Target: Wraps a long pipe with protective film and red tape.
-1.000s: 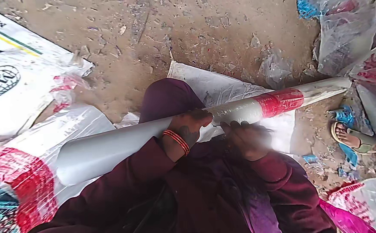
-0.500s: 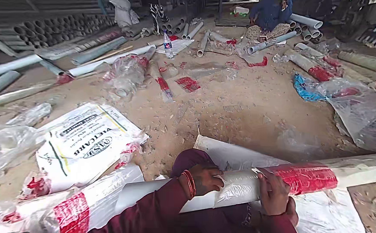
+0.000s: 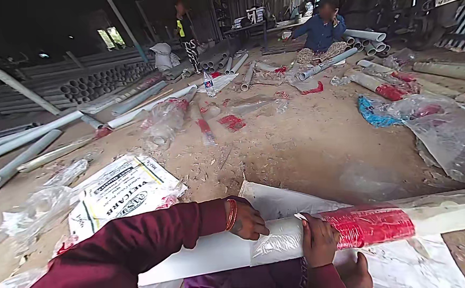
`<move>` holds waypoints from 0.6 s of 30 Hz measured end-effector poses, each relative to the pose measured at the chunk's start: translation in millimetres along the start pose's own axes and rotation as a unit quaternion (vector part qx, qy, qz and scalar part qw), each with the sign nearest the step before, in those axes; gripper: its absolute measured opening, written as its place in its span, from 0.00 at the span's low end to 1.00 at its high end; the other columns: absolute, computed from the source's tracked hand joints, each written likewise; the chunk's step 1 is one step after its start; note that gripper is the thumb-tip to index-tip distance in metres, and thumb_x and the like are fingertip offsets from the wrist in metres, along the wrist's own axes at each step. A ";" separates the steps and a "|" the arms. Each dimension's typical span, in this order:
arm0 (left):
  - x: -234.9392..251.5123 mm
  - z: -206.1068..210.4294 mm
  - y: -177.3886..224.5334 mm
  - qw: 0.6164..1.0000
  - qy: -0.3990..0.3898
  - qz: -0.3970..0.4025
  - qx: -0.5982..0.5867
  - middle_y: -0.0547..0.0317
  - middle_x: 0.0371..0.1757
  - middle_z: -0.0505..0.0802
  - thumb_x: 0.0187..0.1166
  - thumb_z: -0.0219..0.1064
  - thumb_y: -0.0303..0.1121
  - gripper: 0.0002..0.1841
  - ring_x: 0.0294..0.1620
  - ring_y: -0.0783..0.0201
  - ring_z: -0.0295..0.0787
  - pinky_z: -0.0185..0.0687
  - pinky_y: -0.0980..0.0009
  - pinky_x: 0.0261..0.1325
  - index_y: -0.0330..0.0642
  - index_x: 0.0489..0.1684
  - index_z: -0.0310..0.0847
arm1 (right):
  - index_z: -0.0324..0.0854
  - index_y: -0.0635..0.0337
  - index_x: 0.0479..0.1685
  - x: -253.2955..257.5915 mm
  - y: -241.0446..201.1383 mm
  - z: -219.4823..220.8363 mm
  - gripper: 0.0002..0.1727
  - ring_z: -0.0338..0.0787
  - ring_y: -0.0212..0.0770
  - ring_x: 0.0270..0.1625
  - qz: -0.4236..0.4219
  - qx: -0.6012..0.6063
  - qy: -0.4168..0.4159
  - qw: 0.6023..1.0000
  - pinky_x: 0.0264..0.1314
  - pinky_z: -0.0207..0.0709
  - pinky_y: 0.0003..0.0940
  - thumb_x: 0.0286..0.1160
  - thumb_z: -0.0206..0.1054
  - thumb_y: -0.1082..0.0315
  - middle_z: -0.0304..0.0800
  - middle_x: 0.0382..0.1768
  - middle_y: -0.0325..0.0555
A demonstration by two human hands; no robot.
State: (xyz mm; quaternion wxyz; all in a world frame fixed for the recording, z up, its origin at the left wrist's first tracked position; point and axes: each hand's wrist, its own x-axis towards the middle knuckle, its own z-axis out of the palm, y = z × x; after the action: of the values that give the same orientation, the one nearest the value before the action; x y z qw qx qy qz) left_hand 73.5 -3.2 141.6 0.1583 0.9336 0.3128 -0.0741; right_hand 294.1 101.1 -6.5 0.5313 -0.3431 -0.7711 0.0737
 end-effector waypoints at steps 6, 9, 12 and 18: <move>-1.0 10.9 7.4 0.997 0.066 -0.020 0.025 0.37 0.52 0.96 0.83 0.60 0.24 0.15 0.54 0.39 0.96 0.89 0.49 0.60 0.31 0.59 0.89 | 0.93 0.56 0.37 0.7 0.5 0.6 0.28 0.89 0.57 0.36 0.002 -0.003 0.004 1.000 0.46 0.71 0.56 0.86 0.47 0.51 0.93 0.30 0.52; -5.8 20.8 9.5 0.994 0.103 -0.032 0.030 0.37 0.54 0.96 0.85 0.60 0.25 0.14 0.56 0.39 0.96 0.89 0.50 0.61 0.31 0.60 0.88 | 0.93 0.56 0.37 0.8 0.8 1.4 0.28 0.89 0.56 0.36 0.003 -0.003 0.004 1.000 0.46 0.70 0.55 0.85 0.47 0.51 0.93 0.30 0.51; -5.8 27.0 10.6 0.988 0.145 -0.037 0.048 0.40 0.51 0.96 0.84 0.60 0.25 0.13 0.54 0.43 0.97 0.89 0.53 0.61 0.31 0.58 0.88 | 0.93 0.56 0.38 0.8 1.7 2.4 0.28 0.89 0.55 0.36 0.002 0.003 0.004 1.000 0.47 0.70 0.54 0.87 0.47 0.51 0.93 0.30 0.51; 18.3 14.7 13.1 0.958 0.227 -0.166 0.052 0.41 0.55 0.95 0.84 0.60 0.25 0.12 0.37 0.45 0.97 0.91 0.53 0.35 0.27 0.51 0.89 | 0.93 0.56 0.38 0.6 1.8 1.2 0.29 0.89 0.55 0.36 -0.001 0.002 0.002 1.000 0.47 0.70 0.55 0.87 0.46 0.51 0.93 0.30 0.51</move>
State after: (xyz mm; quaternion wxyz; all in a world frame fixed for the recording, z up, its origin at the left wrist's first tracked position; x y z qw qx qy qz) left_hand 95.4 -7.9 126.7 0.0196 0.8679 0.4865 0.0981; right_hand 293.8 103.2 -7.4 0.5333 -0.3412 -0.7705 0.0736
